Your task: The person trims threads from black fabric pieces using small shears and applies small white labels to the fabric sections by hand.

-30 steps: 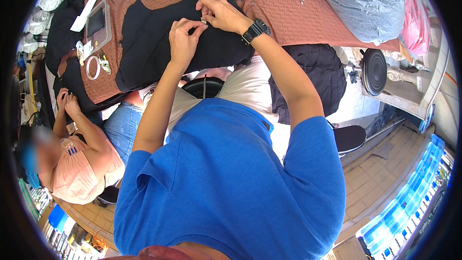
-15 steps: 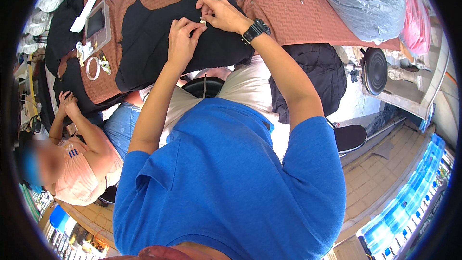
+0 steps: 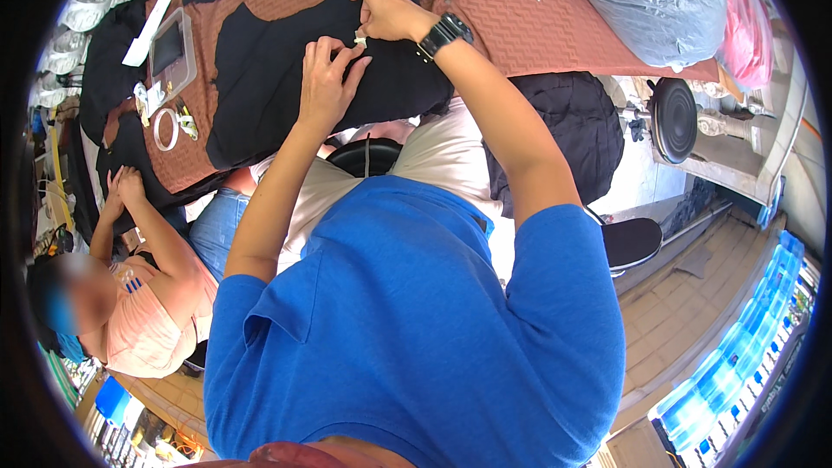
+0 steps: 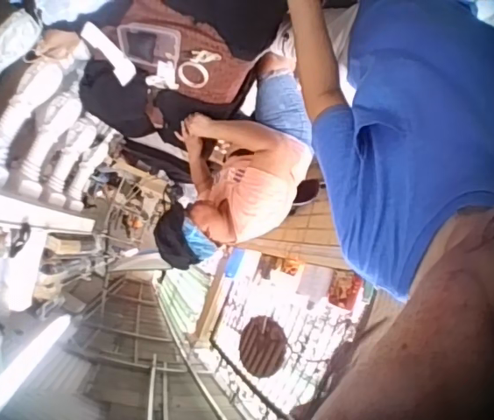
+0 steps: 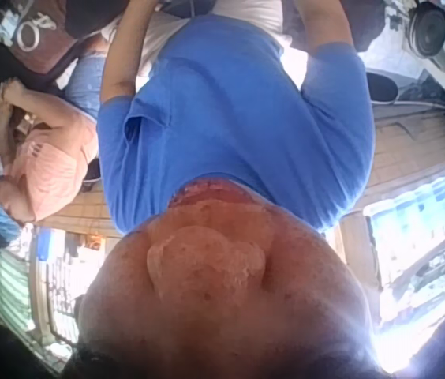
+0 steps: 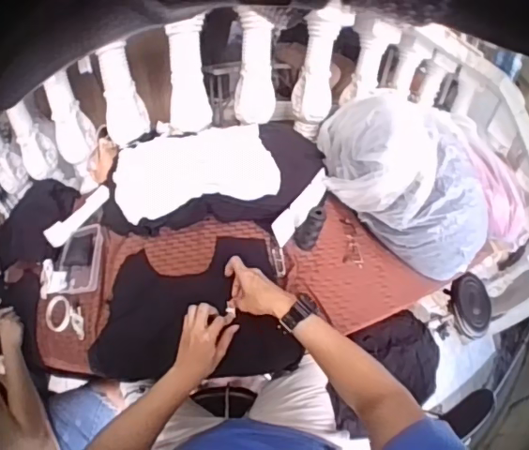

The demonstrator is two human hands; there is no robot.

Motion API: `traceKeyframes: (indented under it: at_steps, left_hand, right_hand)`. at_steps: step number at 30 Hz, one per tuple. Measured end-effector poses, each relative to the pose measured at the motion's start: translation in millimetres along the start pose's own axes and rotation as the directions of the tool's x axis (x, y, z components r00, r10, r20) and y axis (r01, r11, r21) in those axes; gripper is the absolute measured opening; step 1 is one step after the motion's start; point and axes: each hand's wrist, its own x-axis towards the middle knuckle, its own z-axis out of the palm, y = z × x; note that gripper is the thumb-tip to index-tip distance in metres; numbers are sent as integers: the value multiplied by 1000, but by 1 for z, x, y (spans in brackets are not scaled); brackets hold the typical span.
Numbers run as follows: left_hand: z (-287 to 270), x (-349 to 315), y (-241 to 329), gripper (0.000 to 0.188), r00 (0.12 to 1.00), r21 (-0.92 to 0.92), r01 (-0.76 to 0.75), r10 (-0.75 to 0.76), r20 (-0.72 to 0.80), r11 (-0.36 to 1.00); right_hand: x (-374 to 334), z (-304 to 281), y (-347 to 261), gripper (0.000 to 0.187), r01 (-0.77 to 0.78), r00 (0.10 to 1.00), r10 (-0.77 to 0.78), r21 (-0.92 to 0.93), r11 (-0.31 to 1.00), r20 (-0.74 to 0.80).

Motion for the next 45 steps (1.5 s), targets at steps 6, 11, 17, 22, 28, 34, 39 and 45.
traceKeyframes:
  at_steps: [6, 11, 17, 22, 28, 34, 39, 45]
  left_hand:
    - [-8, 4, -4, 19, 998, -127, 69, -66, 23, 990]
    - [-23, 2, -18, 25, 986, -233, 125, -147, -82, 964]
    - [-10, 5, -13, 35, 990, -103, -108, 116, 76, 989]
    - [-11, 1, -15, 50, 970, 57, -143, 128, 206, 988]
    - [-23, 0, -12, 58, 940, 121, -143, 97, 326, 982]
    - [-21, 0, -14, 58, 931, 110, -130, 83, 354, 985]
    - [-18, 1, -11, 57, 938, 107, -102, 60, 340, 989]
    - [-21, 0, -12, 56, 948, 106, -120, 82, 308, 987]
  right_hand:
    - [23, -21, -9, 35, -154, 986, 149, 66, 986, 73]
    - [-17, -23, -33, 18, 58, 922, -19, 90, 994, -386]
    - [-84, 36, -37, 13, 86, 865, -179, -213, 973, -470]
    - [-110, 61, -40, 22, 11, 876, -164, -320, 947, -454]
    - [-111, 60, -39, 24, 7, 879, -155, -313, 950, -451]
    - [-110, 59, -41, 24, -8, 881, -136, -301, 954, -453]
    - [-108, 57, -44, 22, -4, 875, -121, -256, 967, -468]
    - [-82, 2, -39, 16, -5, 779, -132, -216, 976, -613]
